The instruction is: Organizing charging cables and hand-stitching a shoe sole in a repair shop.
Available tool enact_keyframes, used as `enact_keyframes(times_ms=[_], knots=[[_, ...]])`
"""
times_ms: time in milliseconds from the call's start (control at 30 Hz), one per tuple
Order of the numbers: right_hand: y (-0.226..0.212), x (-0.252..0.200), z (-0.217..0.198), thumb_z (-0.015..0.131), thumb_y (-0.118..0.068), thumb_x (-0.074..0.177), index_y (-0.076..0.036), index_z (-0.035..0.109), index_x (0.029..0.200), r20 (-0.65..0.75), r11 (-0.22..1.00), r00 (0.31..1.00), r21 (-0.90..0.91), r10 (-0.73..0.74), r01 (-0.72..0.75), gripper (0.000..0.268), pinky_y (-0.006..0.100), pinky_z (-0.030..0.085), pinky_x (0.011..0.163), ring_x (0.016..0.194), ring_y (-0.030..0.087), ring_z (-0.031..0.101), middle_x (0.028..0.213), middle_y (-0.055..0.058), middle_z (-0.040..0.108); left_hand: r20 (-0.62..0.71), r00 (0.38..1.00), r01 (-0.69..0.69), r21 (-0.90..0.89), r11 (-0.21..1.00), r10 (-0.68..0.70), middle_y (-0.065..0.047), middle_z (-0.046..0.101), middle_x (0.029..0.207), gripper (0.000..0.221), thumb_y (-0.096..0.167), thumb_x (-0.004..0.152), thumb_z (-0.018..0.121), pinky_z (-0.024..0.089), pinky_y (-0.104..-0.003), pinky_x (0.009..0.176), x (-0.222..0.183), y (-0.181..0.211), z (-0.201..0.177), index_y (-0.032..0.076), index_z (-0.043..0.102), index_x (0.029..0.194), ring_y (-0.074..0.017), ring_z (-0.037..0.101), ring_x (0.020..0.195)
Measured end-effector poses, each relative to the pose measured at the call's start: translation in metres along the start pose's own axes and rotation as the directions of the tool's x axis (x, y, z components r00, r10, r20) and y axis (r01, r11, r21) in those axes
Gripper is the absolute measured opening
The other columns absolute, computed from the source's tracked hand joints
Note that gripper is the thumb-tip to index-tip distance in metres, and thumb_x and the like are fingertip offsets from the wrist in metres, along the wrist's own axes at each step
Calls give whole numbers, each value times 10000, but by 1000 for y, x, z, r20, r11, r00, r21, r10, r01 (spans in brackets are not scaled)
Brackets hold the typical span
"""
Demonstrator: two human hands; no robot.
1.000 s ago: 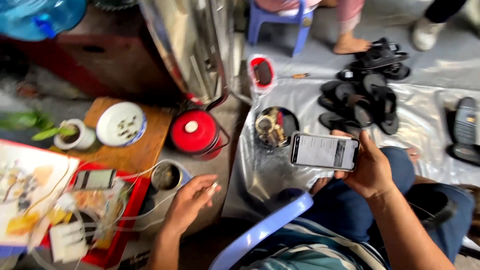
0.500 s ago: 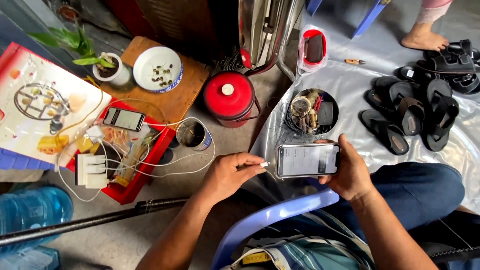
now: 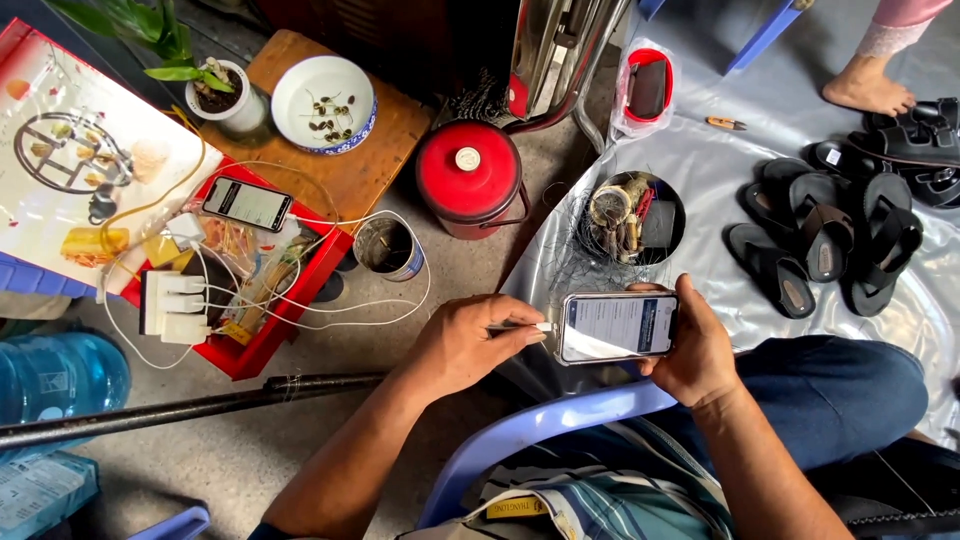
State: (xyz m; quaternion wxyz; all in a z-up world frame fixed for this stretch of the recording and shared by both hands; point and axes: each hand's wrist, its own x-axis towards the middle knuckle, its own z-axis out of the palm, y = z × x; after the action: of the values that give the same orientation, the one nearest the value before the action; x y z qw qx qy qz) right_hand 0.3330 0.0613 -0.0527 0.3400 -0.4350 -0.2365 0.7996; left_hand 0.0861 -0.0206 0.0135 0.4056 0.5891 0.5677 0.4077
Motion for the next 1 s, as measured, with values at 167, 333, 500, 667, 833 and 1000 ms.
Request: enact_keyframes(times_ms=[167, 333, 500, 667, 833, 1000], knots=[[-1, -2, 0, 430, -540, 881, -43, 601, 1052, 14, 1000, 1000, 8, -1, 0, 553, 316, 502, 259, 490, 277, 619, 787, 167, 636, 31, 999, 15, -9, 1000, -14, -91, 705, 803, 149, 141, 774, 676, 564, -337, 667, -1, 4, -1, 106, 685, 919, -244, 685, 797], [-3, 1, -3, 431, -535, 882, -26, 594, 1057, 34, 1000, 999, 20, -14, 14, 563, 323, 517, 259, 478, 276, 624, 789, 185, 638, 40, 999, -11, 60, 998, 9, -84, 701, 810, 156, 174, 781, 671, 564, -342, 647, 1, 1, -1, 122, 676, 928, -252, 680, 796], [-7, -4, 1, 425, -546, 881, -27, 585, 1065, 29, 995, 997, -77, -67, 69, 574, 329, 534, 288, 512, 286, 637, 764, 175, 634, 27, 998, -63, 173, 983, 60, -80, 696, 797, 139, 156, 779, 664, 565, -337, 627, 0, -3, 1, 123, 668, 914, -244, 679, 777], [-11, -5, 2, 406, -529, 898, 8, 564, 1083, 26, 979, 994, -170, -111, 113, 589, 336, 541, 295, 518, 297, 635, 766, 195, 619, 20, 999, -40, 203, 978, 36, -64, 702, 799, 127, 169, 784, 661, 565, -324, 630, 2, -7, 4, 133, 679, 905, -229, 681, 769], [-15, -9, 6, 403, -510, 909, 20, 559, 1081, -9, 966, 992, -232, -122, 117, 578, 332, 531, 282, 512, 311, 621, 757, 213, 598, -1, 999, -35, 146, 989, 35, -67, 705, 808, 116, 165, 788, 664, 566, -313, 632, 2, -17, 10, 143, 685, 900, -232, 680, 783], [-16, -13, 17, 421, -463, 920, 21, 571, 1059, -85, 976, 991, -198, -106, 87, 525, 329, 520, 275, 506, 321, 617, 753, 214, 603, -114, 990, -78, 99, 992, 89, -54, 705, 784, 107, 156, 765, 700, 559, -291, 626, 2, -24, 15, 141, 704, 871, -216, 683, 751]])
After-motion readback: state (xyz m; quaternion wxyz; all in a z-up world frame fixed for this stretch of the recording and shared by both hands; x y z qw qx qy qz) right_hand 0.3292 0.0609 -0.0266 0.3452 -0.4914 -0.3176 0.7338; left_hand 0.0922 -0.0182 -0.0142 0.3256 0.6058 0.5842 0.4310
